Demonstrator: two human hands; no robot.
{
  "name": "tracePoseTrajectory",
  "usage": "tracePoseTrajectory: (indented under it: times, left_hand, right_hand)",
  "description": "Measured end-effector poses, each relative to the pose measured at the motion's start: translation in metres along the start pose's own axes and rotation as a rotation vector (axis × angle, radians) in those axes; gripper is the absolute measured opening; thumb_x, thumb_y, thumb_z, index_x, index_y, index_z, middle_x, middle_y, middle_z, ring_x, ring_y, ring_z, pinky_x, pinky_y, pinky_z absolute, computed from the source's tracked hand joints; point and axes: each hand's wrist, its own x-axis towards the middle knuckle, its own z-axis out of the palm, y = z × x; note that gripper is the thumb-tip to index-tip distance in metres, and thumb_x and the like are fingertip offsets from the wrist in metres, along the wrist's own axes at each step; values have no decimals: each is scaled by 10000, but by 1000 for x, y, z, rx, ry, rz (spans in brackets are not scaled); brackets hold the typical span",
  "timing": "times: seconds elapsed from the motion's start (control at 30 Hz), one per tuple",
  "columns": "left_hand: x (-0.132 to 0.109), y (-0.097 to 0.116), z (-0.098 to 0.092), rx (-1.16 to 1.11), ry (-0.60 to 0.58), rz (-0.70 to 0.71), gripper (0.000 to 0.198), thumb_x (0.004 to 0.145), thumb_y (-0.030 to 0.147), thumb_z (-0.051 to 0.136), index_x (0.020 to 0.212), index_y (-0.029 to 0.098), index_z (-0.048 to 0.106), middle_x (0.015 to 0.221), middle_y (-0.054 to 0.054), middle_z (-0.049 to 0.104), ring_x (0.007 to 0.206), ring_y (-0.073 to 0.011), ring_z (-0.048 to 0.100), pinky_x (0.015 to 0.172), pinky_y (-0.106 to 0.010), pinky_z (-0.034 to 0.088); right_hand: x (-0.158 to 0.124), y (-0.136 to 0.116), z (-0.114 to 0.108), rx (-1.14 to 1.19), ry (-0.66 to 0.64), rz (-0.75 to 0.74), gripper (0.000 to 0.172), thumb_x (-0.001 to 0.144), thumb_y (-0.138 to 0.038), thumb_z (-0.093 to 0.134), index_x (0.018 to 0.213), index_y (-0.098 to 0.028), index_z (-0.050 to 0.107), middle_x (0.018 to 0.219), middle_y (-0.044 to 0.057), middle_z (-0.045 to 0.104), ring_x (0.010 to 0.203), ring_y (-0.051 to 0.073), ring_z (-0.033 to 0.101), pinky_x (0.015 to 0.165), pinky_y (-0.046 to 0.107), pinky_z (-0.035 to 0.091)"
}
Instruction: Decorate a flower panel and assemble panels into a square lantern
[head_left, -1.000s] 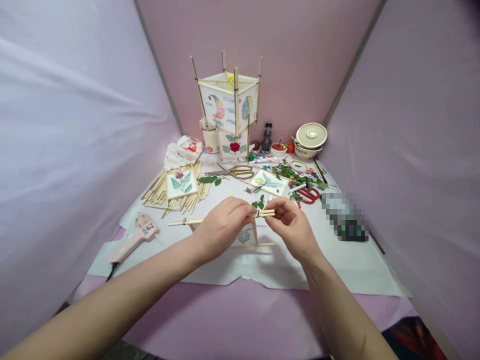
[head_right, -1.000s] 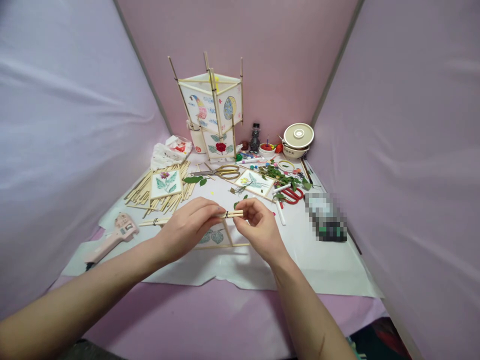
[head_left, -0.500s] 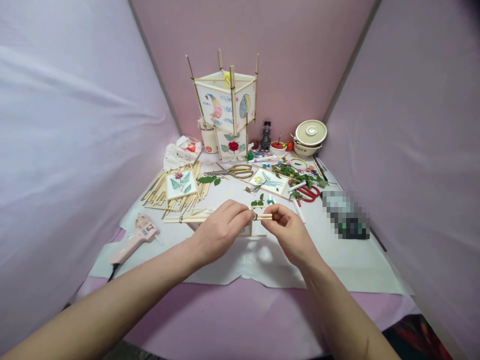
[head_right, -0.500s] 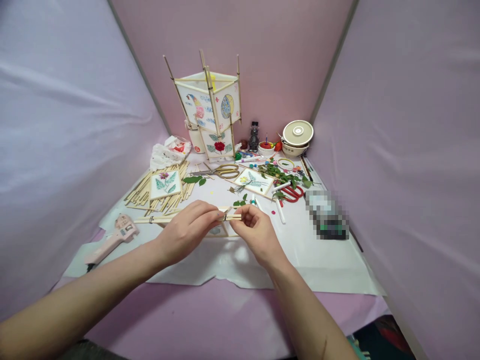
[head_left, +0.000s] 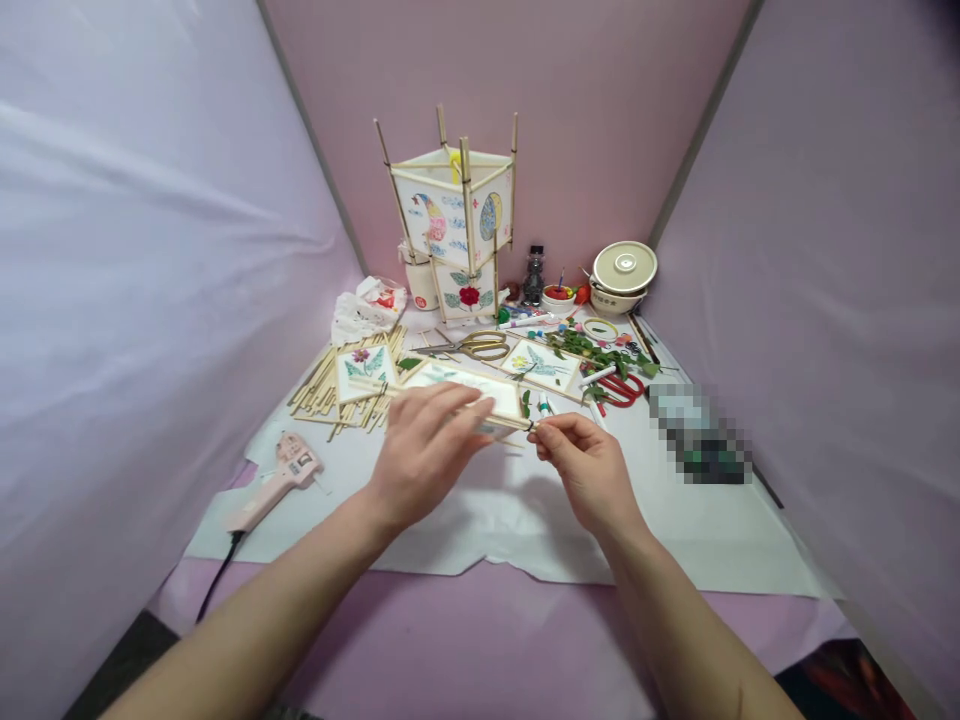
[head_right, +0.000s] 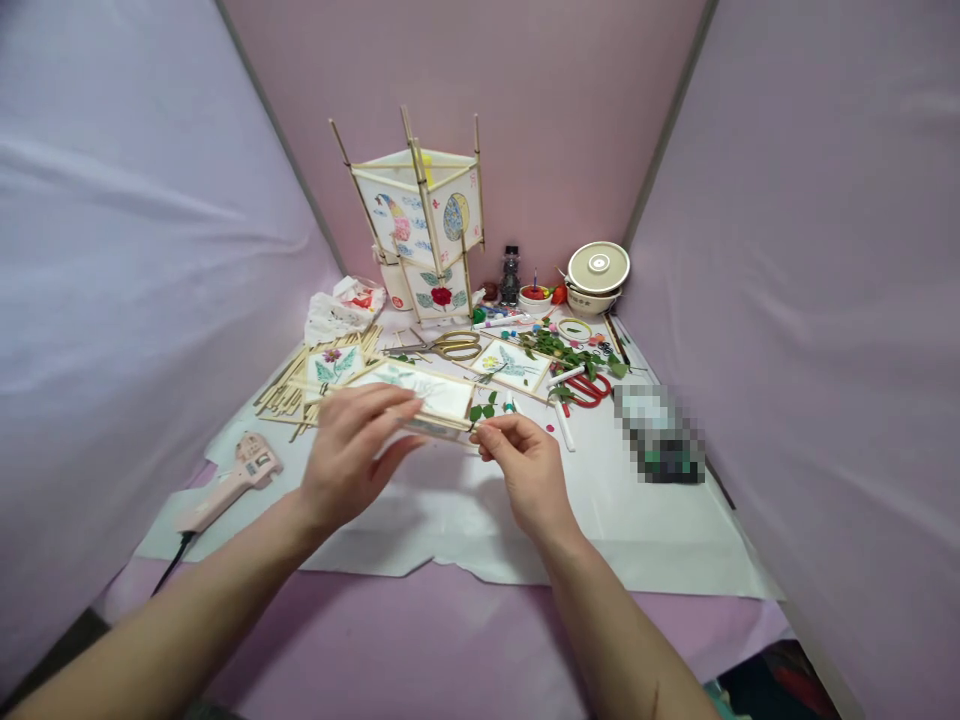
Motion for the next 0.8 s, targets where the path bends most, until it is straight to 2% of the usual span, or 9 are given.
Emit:
tracePoseTrajectory:
  times: [0.1, 0.13, 0.2, 0.23, 0.3, 0.43, 0.57, 0.67, 0.8]
  left_hand:
    - [-18, 6, 1, -60, 303, -313, 249, 845, 229, 645, 1086, 243, 583, 1015, -76, 647, 994, -230, 596, 882, -427, 477]
    - [-23, 10, 5, -139, 346, -451, 178, 858, 245, 626, 1031, 228, 590, 969, -68, 640, 941, -212, 601, 835, -400, 498]
    - [-30, 19, 17, -405, 198, -718, 137, 881, 300, 589, 978, 205, 603, 897, -52, 648, 841, -178, 611, 756, -340, 519]
    - [-31, 24, 24, -555, 64, -818, 182, 870, 326, 599, 994, 193, 613, 877, -50, 661, 808, -171, 622, 731, -322, 525]
    - [-29, 32, 38, -799, -58, -1007, 283, 862, 385, 594, 1040, 166, 613, 888, -60, 676, 761, -160, 629, 673, -294, 522]
    - [-21, 36, 51, -1109, 45, -1242, 355, 828, 478, 611, 924, 137, 583, 777, -35, 640, 622, -106, 569, 548, -223, 460]
    - [-25, 24, 51, -1248, 127, -1329, 358, 760, 468, 689, 847, 149, 553, 647, 17, 563, 589, -90, 545, 530, -190, 432]
    - [-35, 1, 48, -1169, 108, -1255, 307, 764, 431, 679, 857, 158, 574, 679, 7, 582, 609, -102, 557, 563, -217, 466]
    - [-53, -38, 42, -893, 15, -1031, 191, 716, 354, 682, 758, 186, 603, 707, -40, 638, 711, -190, 606, 636, -327, 529]
  right_hand:
    - [3, 3, -3, -4, 74, -64, 198, 766, -373, 738, 817, -186, 694, 750, 41, 682, 661, 155, 575, 640, 304, 491]
    - [3, 4, -3, -17, 98, -88, 195, 769, -372, 736, 821, -189, 696, 754, 41, 681, 664, 157, 577, 640, 307, 493]
    - [1, 9, 0, -72, 146, -140, 183, 778, -366, 731, 837, -195, 700, 758, 37, 680, 675, 162, 587, 645, 311, 499]
    - [-1, 13, 3, -106, 165, -172, 172, 786, -358, 726, 848, -199, 702, 763, 35, 682, 688, 167, 597, 654, 314, 504]
    - [-6, 22, 10, -172, 182, -266, 129, 812, -326, 705, 862, -208, 702, 795, 35, 690, 735, 179, 622, 693, 326, 517]
    - [-18, 43, 23, -355, 62, -534, 52, 865, -213, 638, 881, -226, 685, 880, 45, 703, 841, 202, 649, 790, 368, 522]
    - [-19, 55, 28, -532, -104, -652, 146, 895, -184, 588, 988, -251, 677, 960, 54, 707, 914, 213, 645, 833, 385, 517]
    - [-11, 57, 21, -616, -158, -587, 238, 867, -248, 633, 1105, -244, 654, 1039, 74, 697, 974, 232, 631, 874, 402, 504]
    - [8, 51, -1, -678, 38, -336, 172, 864, -305, 599, 973, -195, 673, 882, 63, 697, 759, 212, 611, 749, 374, 495]
